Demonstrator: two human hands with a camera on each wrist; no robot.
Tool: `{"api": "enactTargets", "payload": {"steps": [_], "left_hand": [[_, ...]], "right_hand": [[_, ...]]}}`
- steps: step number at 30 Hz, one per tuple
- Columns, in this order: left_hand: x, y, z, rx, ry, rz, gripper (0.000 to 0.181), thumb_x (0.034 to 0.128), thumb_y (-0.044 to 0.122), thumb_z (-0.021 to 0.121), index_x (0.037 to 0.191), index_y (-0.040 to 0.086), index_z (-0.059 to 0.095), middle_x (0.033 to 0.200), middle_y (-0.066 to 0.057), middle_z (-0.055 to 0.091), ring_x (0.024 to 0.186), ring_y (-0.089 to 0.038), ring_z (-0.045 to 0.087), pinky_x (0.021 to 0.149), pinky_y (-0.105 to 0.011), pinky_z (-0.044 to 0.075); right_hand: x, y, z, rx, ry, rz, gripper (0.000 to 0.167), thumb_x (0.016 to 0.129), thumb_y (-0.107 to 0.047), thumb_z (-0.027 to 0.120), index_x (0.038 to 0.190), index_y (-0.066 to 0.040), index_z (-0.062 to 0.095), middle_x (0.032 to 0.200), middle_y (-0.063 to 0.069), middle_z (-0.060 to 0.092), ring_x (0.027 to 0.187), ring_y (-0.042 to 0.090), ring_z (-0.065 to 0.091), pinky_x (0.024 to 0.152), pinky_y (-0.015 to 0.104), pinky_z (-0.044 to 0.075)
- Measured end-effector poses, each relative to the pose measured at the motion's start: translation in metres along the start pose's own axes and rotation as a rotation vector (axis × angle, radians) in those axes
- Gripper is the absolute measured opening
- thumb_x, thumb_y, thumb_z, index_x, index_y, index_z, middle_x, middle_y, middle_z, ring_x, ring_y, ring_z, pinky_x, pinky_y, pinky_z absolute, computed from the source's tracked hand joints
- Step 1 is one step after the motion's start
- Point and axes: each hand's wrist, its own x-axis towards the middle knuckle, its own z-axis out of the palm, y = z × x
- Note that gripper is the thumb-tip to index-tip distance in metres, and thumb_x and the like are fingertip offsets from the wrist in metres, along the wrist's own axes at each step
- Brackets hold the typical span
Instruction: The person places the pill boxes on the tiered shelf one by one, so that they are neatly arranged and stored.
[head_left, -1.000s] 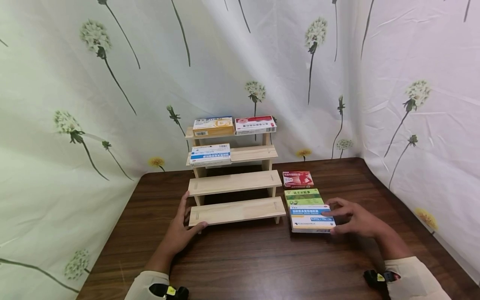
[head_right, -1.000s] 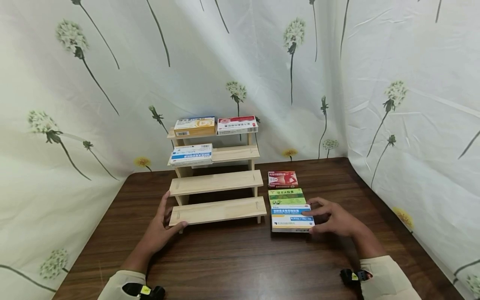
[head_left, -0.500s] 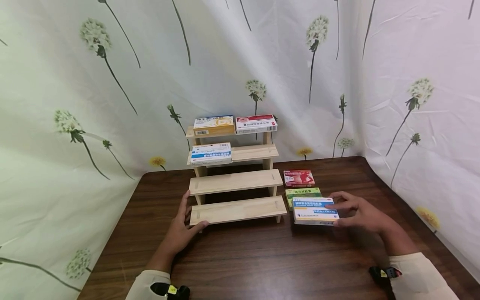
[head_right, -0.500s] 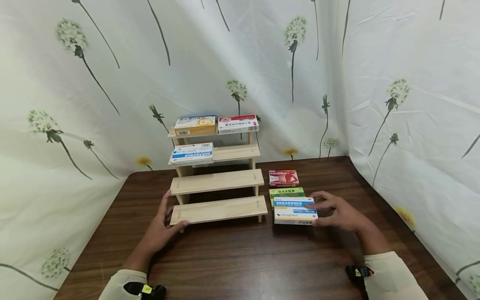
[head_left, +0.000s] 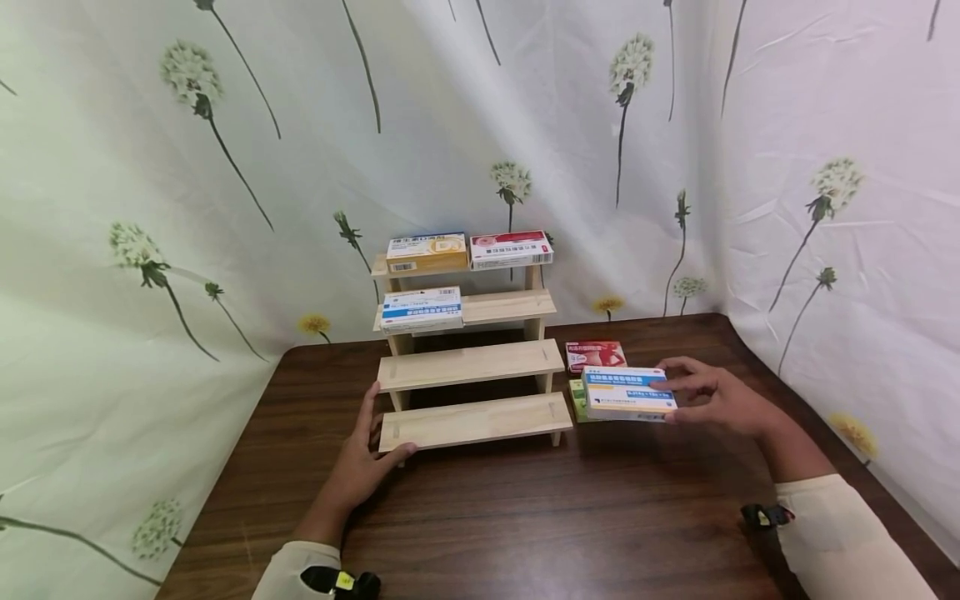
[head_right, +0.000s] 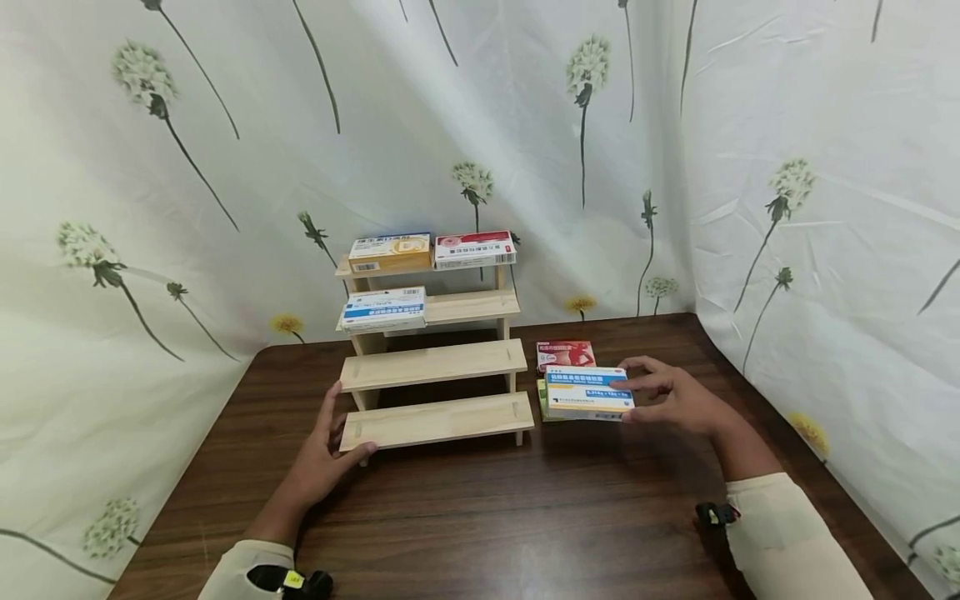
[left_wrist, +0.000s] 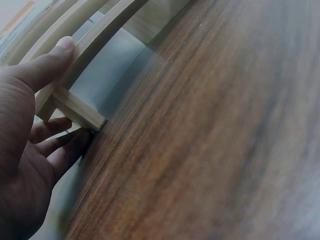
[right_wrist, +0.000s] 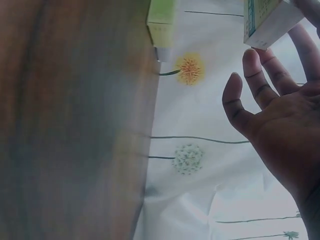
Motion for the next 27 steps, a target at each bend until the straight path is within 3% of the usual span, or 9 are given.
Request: {"api": "enactTargets", "payload": {"steps": [8,15,19,27], "left_hand": [[0.001,-0.001,-0.002,0.011,-0.001,0.006,0.119,0.0984,0.022,0.085,0.174,0.047,-0.003,0.167,-0.034,0.044,0.14,-0.05,0.062,0.091,-0.037,0.063],[0.0,-0.001,-0.001,-0.003,-0.001,0.011,0.119,0.098,0.02,0.086,0.175,0.045,-0.002,0.164,-0.034,0.047,0.136,-0.049,0.064,0.089,-0.035,0.063],[0.0,-0.002,0.0,-0.016,-0.001,0.013,0.119,0.098,0.018,0.085,0.176,0.044,-0.002,0.163,-0.035,0.048,0.133,-0.048,0.066,0.084,-0.031,0.063],[0.0,-0.001,0.0,-0.015,-0.001,0.004,0.119,0.0982,0.017,0.085,0.176,0.044,-0.002,0.163,-0.035,0.047,0.133,-0.049,0.065,0.082,-0.03,0.063]], "right_hand": [[0.014,-0.012,-0.012,0.004,0.018,-0.003,0.047,0.09,-0.019,0.092,0.135,-0.013,0.08,0.155,0.018,0.056,0.12,0.009,0.061,0.088,0.028,0.059],[0.025,-0.026,-0.022,0.087,0.006,-0.079,0.047,0.09,-0.005,0.089,0.135,0.0,0.077,0.152,0.024,0.052,0.11,0.005,0.069,0.083,0.026,0.061],[0.033,-0.033,-0.026,0.06,0.016,-0.083,0.046,0.09,-0.007,0.09,0.134,-0.002,0.078,0.153,0.024,0.054,0.112,0.005,0.068,0.085,0.025,0.061],[0.05,-0.047,-0.032,0.067,0.023,-0.04,0.048,0.091,-0.01,0.09,0.137,-0.004,0.077,0.163,0.024,0.05,0.116,0.018,0.07,0.086,0.023,0.059]]}}
